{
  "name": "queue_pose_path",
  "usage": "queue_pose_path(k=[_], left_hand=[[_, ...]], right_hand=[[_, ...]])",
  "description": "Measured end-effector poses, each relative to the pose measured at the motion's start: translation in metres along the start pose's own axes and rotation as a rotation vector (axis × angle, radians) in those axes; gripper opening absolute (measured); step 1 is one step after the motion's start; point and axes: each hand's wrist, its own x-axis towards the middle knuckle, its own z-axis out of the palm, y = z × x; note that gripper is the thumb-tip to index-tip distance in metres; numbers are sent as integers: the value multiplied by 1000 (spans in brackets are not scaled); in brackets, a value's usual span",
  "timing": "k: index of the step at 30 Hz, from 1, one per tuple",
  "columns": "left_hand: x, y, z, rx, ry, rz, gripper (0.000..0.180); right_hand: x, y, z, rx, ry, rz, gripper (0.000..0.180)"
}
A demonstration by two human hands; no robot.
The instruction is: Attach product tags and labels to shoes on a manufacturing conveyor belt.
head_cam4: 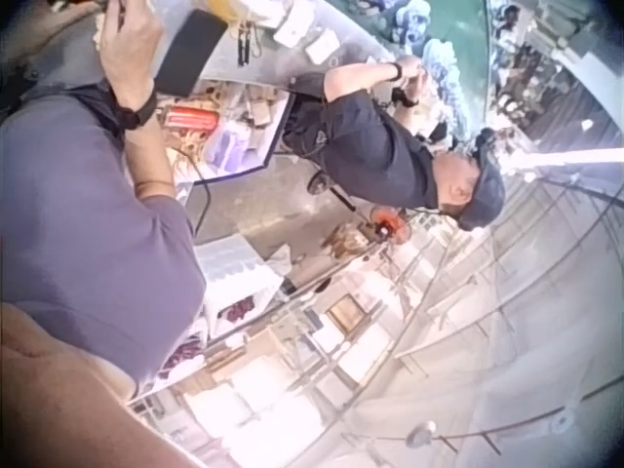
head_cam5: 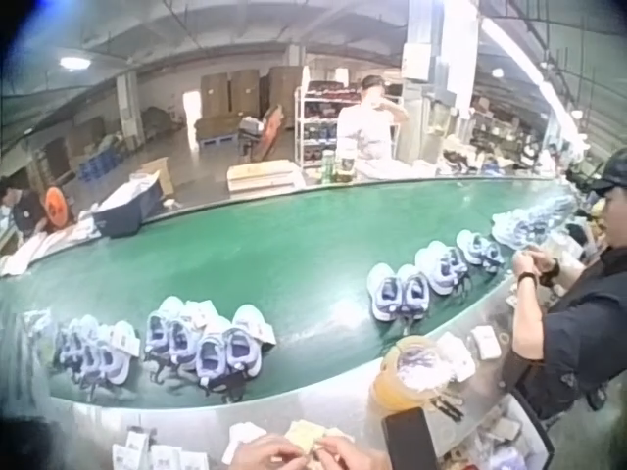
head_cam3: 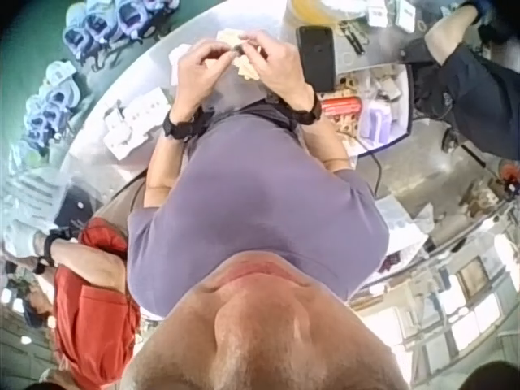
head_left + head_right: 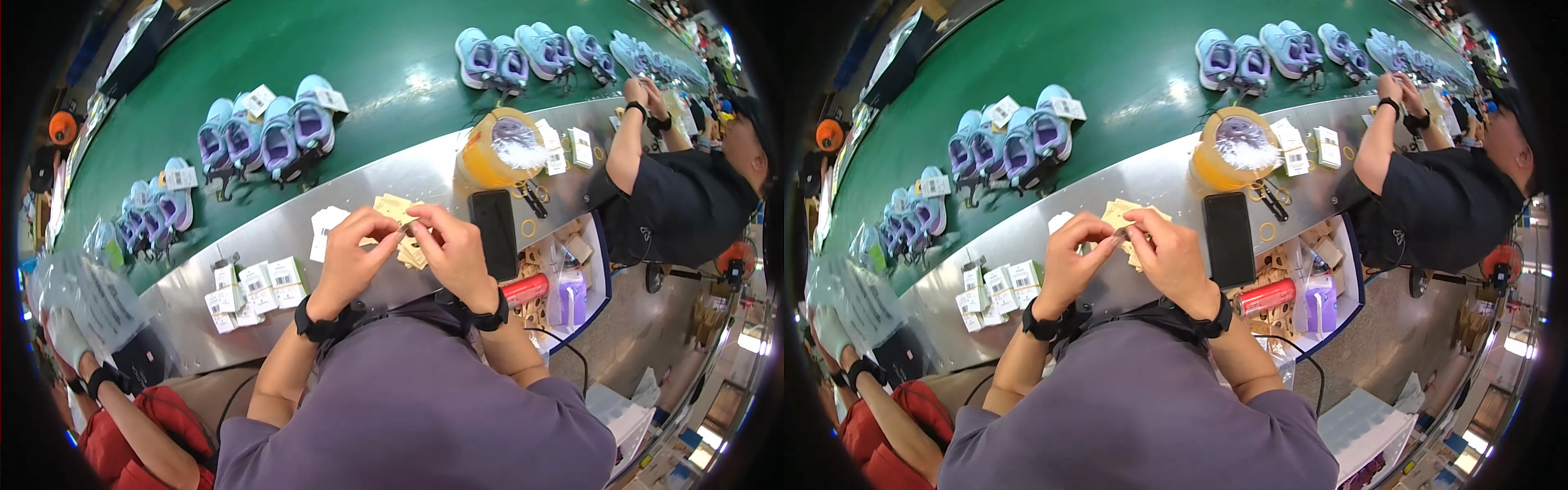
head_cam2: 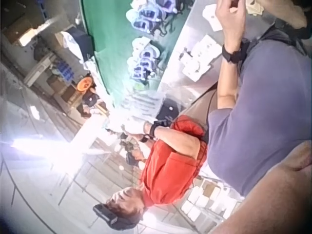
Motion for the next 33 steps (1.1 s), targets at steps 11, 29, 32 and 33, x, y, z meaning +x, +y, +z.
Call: queue_pose_path(k=[11, 29, 32, 33], left_hand=[[96, 119, 122, 992, -216, 1142, 19], [523, 104, 290, 817, -299, 722, 33], [607, 58, 309, 885, -523, 603, 46], [626, 43, 318, 927, -501, 527, 43]], right_hand=[[45, -5, -201, 73, -270, 244, 7], [271, 106, -468, 36, 327, 10, 10], [359, 134, -491, 72, 253, 110, 11], [392, 157, -499, 126, 217, 177, 12]])
